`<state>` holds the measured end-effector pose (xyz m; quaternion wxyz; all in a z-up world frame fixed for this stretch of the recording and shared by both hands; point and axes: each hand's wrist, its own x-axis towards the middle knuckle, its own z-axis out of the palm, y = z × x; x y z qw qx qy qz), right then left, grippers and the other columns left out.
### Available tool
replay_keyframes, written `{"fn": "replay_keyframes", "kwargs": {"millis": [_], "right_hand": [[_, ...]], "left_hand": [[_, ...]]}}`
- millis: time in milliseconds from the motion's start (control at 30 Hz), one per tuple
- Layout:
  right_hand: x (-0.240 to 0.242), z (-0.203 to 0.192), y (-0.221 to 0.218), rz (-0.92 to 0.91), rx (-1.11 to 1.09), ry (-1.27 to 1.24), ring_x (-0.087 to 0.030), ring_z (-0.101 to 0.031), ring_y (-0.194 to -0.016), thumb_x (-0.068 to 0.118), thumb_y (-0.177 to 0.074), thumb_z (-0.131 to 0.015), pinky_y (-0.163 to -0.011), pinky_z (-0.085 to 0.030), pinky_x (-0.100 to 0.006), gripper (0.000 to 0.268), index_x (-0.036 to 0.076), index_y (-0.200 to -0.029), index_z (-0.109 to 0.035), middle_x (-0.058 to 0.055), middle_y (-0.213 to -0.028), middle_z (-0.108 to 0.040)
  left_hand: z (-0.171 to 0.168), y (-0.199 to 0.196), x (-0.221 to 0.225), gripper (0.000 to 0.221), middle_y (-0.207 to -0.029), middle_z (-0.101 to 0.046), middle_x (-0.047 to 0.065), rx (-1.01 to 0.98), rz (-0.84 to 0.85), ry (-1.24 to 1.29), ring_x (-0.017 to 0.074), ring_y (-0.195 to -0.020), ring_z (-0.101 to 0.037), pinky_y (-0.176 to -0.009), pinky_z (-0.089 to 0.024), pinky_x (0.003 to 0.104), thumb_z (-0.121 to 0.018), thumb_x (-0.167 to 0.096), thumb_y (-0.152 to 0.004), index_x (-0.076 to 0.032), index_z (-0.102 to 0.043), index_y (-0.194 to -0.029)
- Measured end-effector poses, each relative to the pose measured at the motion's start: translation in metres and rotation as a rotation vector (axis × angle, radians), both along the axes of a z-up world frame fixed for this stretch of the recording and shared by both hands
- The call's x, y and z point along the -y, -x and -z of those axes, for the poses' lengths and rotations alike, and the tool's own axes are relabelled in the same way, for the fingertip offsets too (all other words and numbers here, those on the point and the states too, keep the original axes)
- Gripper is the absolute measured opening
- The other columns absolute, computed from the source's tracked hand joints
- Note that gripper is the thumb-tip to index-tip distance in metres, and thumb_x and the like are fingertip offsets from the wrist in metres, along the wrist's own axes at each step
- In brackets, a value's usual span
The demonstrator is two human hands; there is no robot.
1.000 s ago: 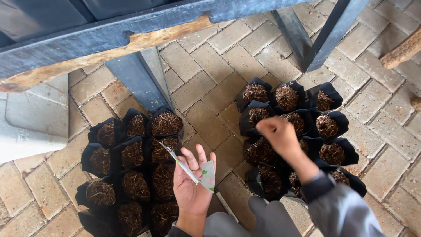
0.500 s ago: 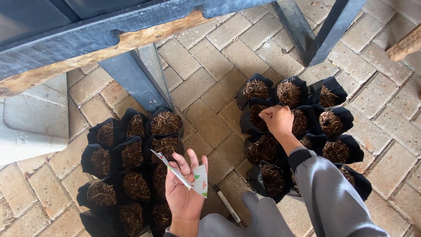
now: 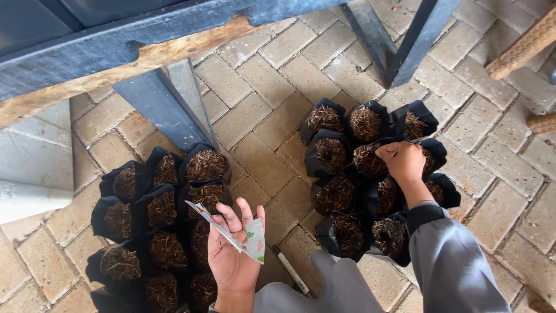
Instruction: Planting seeds into small seedling bags filled with soil and compost.
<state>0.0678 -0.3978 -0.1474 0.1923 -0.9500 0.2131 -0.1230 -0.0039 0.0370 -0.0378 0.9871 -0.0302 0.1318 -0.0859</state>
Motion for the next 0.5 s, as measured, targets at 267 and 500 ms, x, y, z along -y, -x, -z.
{"fn": "replay_keyframes", "kwargs": {"millis": [267,500], "right_hand": [[-0.002,0.02,0.0,0.052,-0.057,0.095,-0.026,-0.067,-0.097,0.037,-0.082,-0.085,-0.096,-0.048,-0.048,0.01,0.028,-0.087,-0.085,0.003,-0.085,-0.074],[0.014,0.019,0.008,0.057,0.01,0.016,-0.027,-0.068,-0.093,0.032,-0.085,-0.083,-0.086,-0.052,-0.047,0.008,0.027,-0.091,-0.084,0.001,-0.091,-0.074]], "left_hand": [[-0.002,0.003,0.011,0.031,-0.122,-0.075,-0.007,0.001,0.036,0.021,0.0194,-0.139,-0.049,-0.126,-0.023,0.052,-0.054,-0.028,-0.107,-0.014,-0.08,-0.099],[0.0,0.005,0.009,0.027,-0.124,-0.074,-0.005,0.003,0.024,0.058,0.0211,-0.14,-0.049,-0.126,-0.021,0.054,-0.056,-0.024,-0.105,-0.012,-0.079,-0.102]]}}
